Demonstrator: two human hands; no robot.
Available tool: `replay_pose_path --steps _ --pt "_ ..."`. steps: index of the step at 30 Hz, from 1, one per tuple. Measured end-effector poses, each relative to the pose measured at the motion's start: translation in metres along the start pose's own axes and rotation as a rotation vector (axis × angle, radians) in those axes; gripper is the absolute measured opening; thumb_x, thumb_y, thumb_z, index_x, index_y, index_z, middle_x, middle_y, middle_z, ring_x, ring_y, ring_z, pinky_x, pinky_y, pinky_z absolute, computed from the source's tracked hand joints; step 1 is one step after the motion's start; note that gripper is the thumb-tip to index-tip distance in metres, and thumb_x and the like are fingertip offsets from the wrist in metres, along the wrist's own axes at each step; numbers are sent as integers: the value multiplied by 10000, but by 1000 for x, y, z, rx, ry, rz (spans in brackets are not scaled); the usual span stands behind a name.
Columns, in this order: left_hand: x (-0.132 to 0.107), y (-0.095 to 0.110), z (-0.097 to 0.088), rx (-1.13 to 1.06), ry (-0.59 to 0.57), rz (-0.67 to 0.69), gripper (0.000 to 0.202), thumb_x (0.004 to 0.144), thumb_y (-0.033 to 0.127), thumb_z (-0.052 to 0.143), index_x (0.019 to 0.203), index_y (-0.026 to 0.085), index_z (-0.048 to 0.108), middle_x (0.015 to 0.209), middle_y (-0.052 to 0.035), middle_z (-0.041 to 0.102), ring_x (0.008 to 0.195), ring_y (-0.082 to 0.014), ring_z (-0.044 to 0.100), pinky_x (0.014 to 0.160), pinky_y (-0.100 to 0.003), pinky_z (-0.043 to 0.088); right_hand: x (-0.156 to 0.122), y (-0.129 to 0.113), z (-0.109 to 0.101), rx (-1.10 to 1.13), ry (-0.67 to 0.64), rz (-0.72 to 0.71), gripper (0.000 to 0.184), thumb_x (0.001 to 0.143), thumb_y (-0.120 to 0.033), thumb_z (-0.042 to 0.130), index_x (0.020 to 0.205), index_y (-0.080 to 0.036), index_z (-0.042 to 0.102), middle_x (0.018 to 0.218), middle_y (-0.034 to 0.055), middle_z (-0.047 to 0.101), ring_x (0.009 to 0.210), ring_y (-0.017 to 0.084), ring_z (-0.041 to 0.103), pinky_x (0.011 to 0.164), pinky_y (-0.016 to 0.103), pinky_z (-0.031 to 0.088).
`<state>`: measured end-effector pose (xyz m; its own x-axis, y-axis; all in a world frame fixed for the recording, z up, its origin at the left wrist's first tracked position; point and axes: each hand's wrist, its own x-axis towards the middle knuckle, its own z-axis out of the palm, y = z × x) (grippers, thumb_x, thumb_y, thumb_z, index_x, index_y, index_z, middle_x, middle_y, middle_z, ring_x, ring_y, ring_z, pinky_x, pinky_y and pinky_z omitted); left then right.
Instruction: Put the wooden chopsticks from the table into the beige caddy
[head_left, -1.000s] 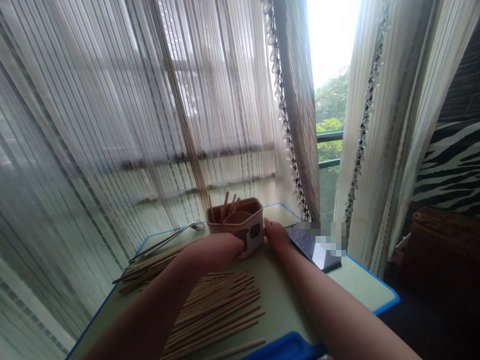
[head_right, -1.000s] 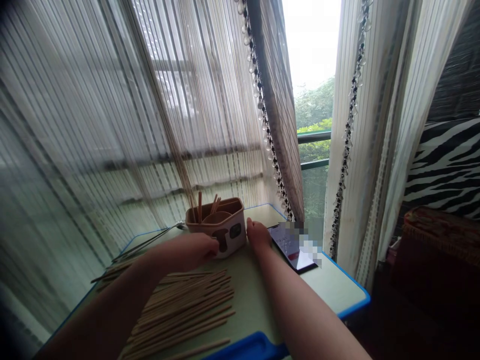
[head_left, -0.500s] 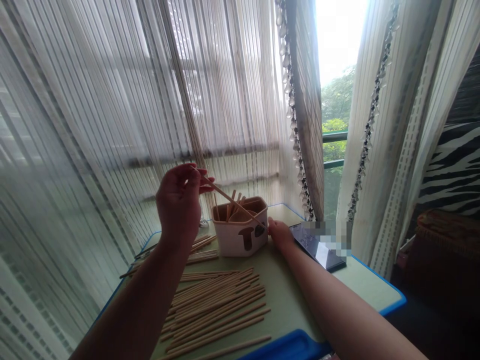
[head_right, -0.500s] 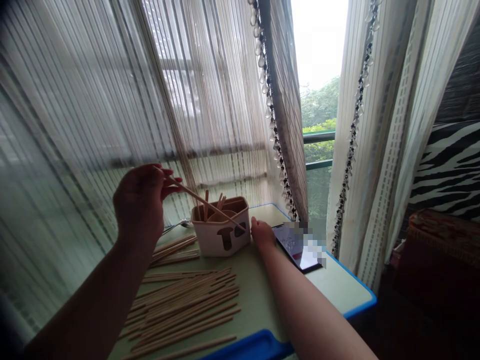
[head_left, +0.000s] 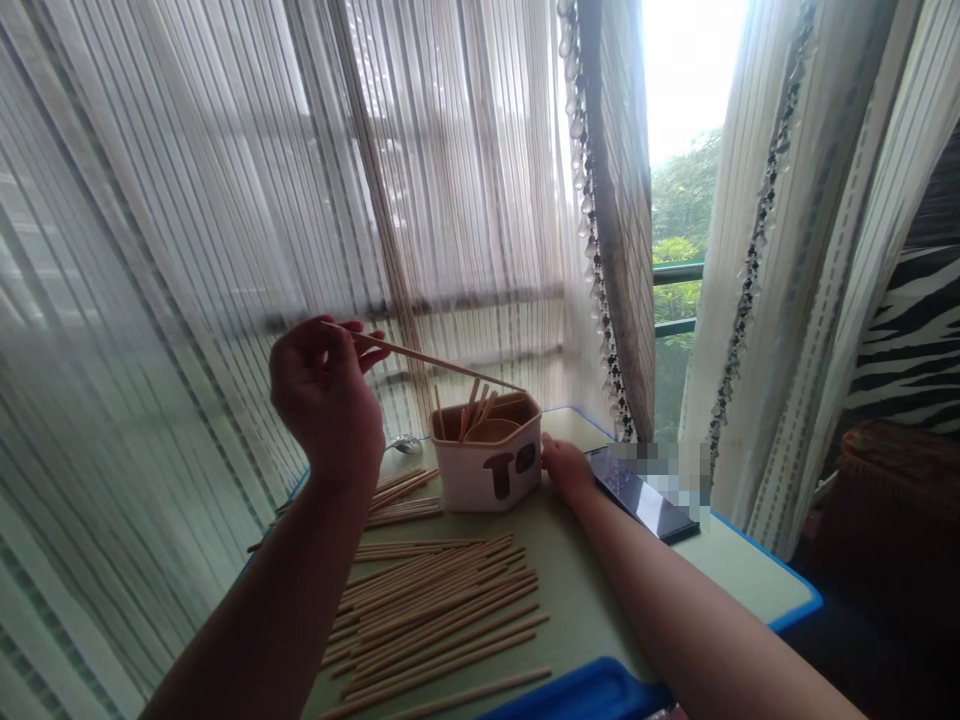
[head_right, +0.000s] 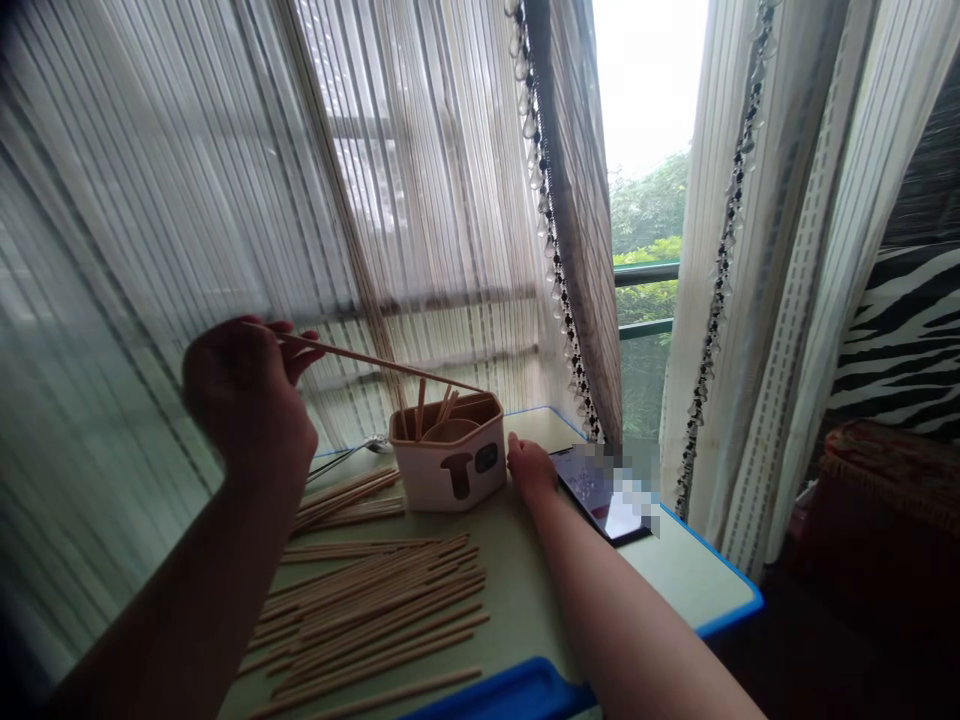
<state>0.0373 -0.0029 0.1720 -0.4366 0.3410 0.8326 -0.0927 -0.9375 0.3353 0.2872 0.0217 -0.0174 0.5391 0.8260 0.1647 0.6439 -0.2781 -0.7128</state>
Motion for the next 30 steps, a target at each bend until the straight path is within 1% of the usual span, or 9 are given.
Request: replay_pose_path --steps 4,7,13,22,30 --pt "-13 -4 3 85 -124 26 125 855 261 509 943 181 471 888 -8 602 788 -120 653 716 -290 576 0 1 0 16 11 2 521 921 -431 217 729 -188 635 751 71 650 706 162 568 626 266 366" --pt "-21 -4 5 143 -214 37 142 866 289 495 961 186 473 888 -11 620 807 -122 653 720 -276 572 1 1 2 26 10 8 544 919 -463 205 711 -190 627 739 67 649 701 164 565 625 270 359" --pt "-29 -8 7 214 -326 34 166 879 323 477 961 179 481 905 -28 638 807 -122 653 719 -264 563 2 2 3 56 14 2 578 913 -503 185 680 -192 613 732 61 654 679 160 557 606 269 339" --pt "-29 -21 6 179 -332 26 169 867 319 503 959 179 485 897 -29 641 752 -115 644 672 -255 559 1 1 3 42 3 2 592 908 -519 180 698 -195 629 766 75 664 715 172 568 602 272 328" --pt "-25 -26 1 316 -337 36 196 820 311 563 951 179 504 873 -27 646 746 -124 638 609 -226 537 -2 -1 0 41 0 6 531 901 -501 235 691 -201 620 755 71 666 706 168 566 590 265 309"
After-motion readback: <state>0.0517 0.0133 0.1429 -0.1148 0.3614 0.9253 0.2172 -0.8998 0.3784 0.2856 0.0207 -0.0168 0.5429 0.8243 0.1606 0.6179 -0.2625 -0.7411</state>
